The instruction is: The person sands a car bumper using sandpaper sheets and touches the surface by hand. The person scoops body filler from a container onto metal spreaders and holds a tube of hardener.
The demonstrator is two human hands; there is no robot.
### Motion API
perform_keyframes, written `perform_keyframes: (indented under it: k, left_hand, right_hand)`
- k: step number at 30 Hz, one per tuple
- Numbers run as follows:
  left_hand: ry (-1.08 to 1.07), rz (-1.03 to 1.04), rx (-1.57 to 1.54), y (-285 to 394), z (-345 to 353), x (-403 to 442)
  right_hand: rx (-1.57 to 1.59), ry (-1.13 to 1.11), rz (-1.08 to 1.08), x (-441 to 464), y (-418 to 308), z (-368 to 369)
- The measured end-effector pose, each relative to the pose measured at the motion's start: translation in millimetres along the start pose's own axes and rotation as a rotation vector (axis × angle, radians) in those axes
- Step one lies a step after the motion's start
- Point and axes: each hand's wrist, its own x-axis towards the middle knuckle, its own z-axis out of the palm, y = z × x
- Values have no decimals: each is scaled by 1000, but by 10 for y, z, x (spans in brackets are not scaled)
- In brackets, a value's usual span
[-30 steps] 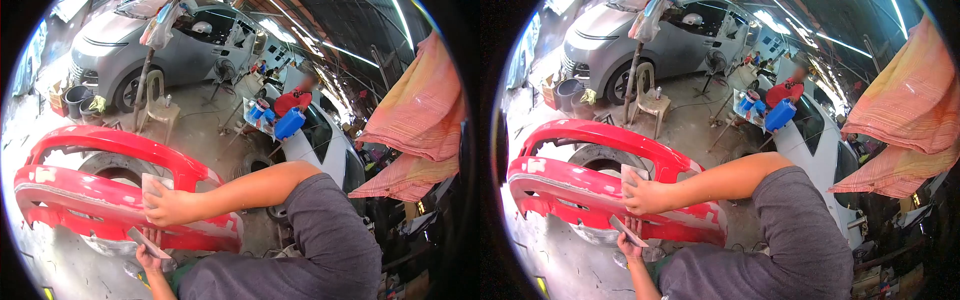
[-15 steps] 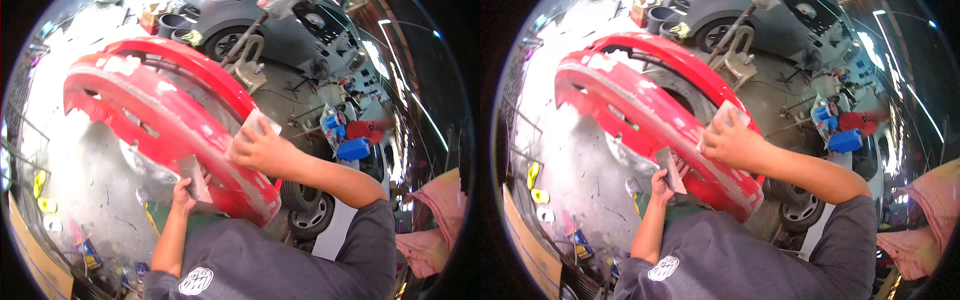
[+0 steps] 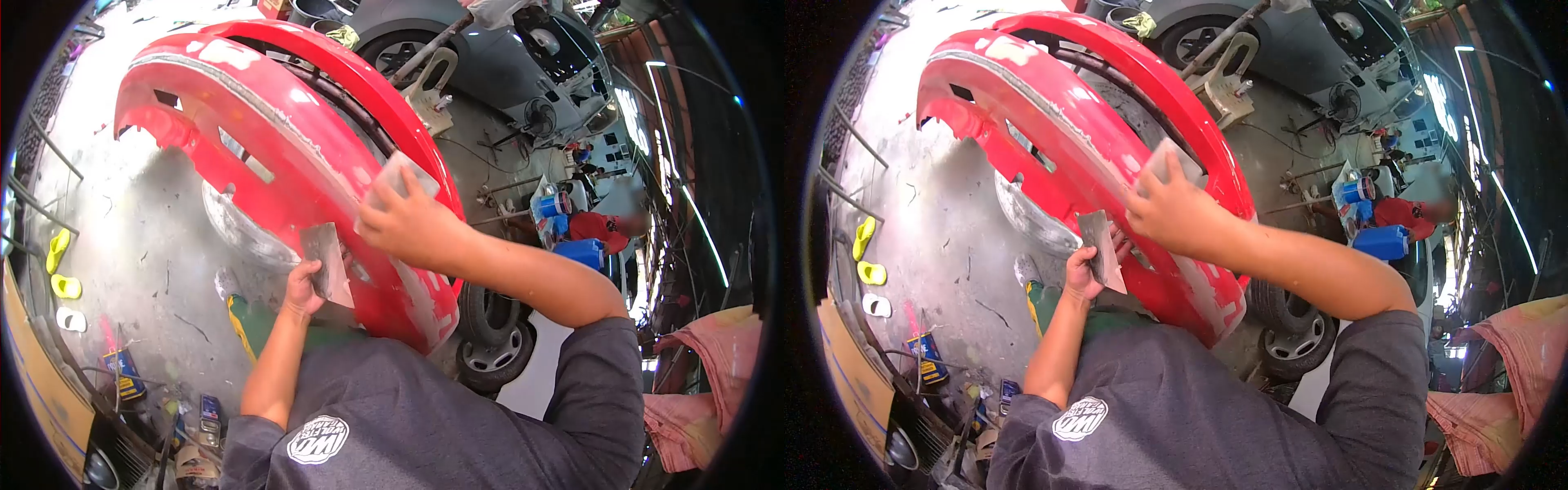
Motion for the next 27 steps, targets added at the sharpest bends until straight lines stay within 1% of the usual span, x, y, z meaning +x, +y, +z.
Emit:
perform_keyframes:
  k: [3, 9, 12, 13, 15, 18, 19, 22, 25, 26, 27]
  left_hand:
    - [-30, 8, 4, 6, 45, 4]
    - [-2, 6, 40, 24, 73, 3]
    - [52, -23, 24, -2, 90, 12]
    - [39, -7, 17, -9, 100, 13]
    - [16, 28, 3, -46, 119, -6]
    - [5, 17, -34, -55, 104, -6]
    - [-4, 25, -26, -53, 112, -4]
    - [-4, 41, -20, -68, 95, -10]
    - [42, 21, -41, -140, -14, -66]
    - [51, 6, -43, -149, -41, -136]
    - [31, 20, -42, -64, -23, 2]
  right_hand:
    - [3, -35, 10, -244, -141, -31]
    - [45, -143, 2, -685, -260, -24]
    - [68, -253, 46, -847, -255, -67]
    - [85, -229, 59, -835, -231, -85]
    - [121, -179, 81, -765, -146, -149]
    - [77, 7, 148, -397, -47, -213]
    - [22, 86, 122, -269, 21, -181]
    - [-43, 116, 106, 147, 141, -174]
    - [-38, 41, 53, 448, 127, -113]
    - [-29, 19, 73, 429, 43, -100]
    - [-56, 12, 79, 432, 12, -81]
